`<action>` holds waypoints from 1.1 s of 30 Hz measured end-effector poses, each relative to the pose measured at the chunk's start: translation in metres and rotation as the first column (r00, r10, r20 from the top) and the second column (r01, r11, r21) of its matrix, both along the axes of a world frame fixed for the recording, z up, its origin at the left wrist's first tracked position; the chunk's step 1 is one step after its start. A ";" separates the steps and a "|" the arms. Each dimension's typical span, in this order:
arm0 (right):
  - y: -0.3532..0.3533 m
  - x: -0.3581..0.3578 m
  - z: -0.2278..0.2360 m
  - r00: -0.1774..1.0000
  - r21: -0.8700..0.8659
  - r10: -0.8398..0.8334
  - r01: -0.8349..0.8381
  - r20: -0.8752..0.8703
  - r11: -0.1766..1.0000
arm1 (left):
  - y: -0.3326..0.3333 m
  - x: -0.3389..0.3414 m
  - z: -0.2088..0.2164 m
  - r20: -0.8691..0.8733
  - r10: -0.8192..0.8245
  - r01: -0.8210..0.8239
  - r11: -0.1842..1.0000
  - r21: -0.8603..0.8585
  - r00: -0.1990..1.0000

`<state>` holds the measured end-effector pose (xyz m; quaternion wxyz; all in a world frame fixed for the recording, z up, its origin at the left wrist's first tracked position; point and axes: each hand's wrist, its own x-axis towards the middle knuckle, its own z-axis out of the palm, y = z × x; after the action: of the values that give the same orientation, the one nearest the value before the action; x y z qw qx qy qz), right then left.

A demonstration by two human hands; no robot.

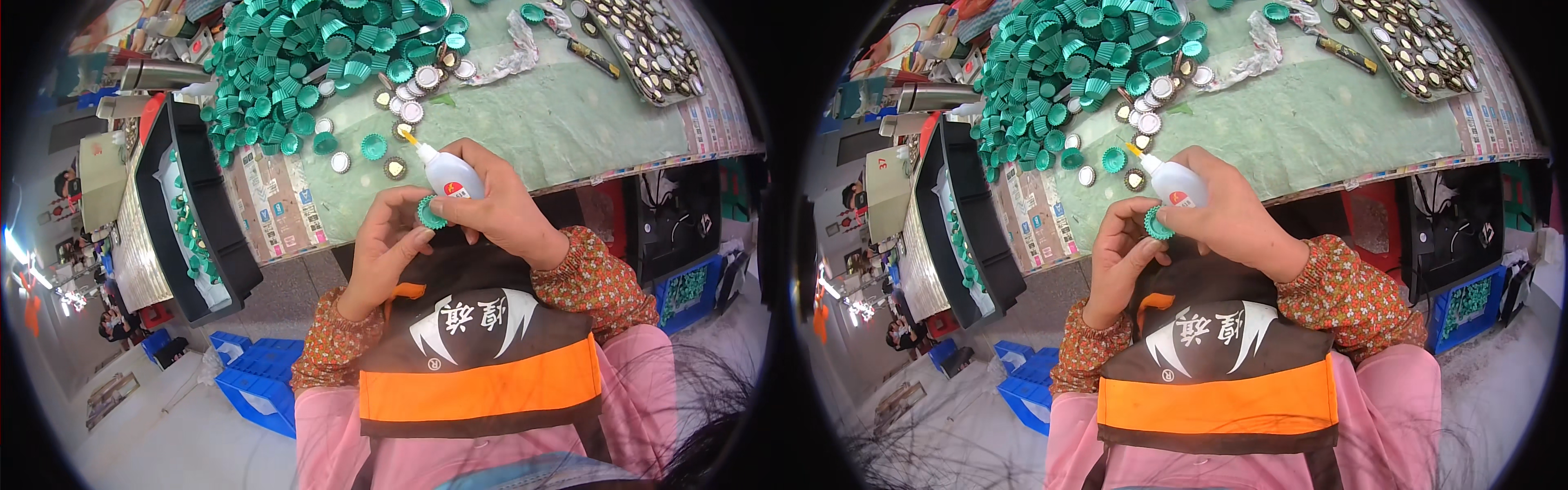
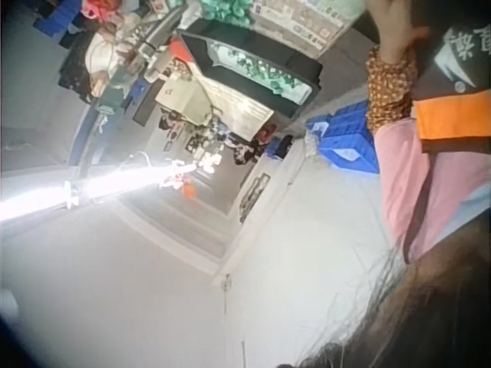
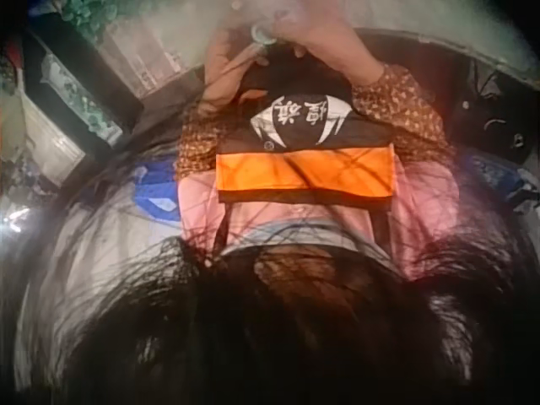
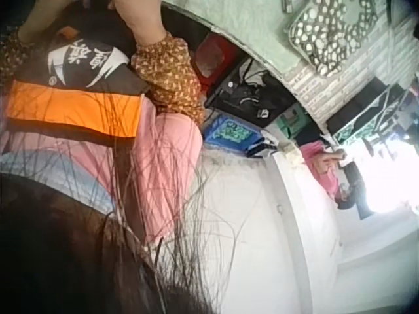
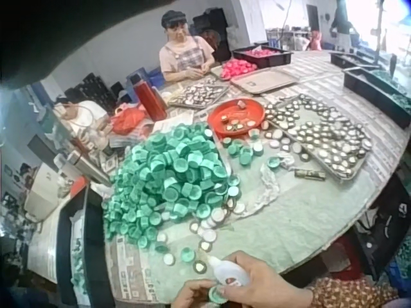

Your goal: The person sits on the floor and repeatedly applies glue from a bottle into green plastic caps. They then pick up small metallic discs and press them into the glued caps, assembling them into finished units.

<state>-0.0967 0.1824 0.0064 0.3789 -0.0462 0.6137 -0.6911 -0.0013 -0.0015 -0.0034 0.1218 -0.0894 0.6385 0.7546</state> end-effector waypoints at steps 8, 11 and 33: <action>-0.003 0.008 -0.006 0.980 0.034 -0.033 0.041 -0.197 0.999 | -0.003 0.005 -0.010 0.060 -0.009 -0.001 0.987 0.161 0.998; -0.001 0.005 -0.005 0.946 0.042 -0.021 0.036 -0.324 0.998 | -0.006 0.004 -0.003 0.164 -0.045 -0.002 0.960 0.279 0.985; 0.044 0.002 0.017 0.568 0.035 0.072 -0.077 -0.820 0.996 | -0.019 0.011 -0.012 0.252 0.023 -0.191 0.717 0.671 0.967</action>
<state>-0.0948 0.2268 0.0234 0.0807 -0.3873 0.7153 -0.5761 0.0101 -0.0202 -0.0151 0.1738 -0.1598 0.2874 0.9282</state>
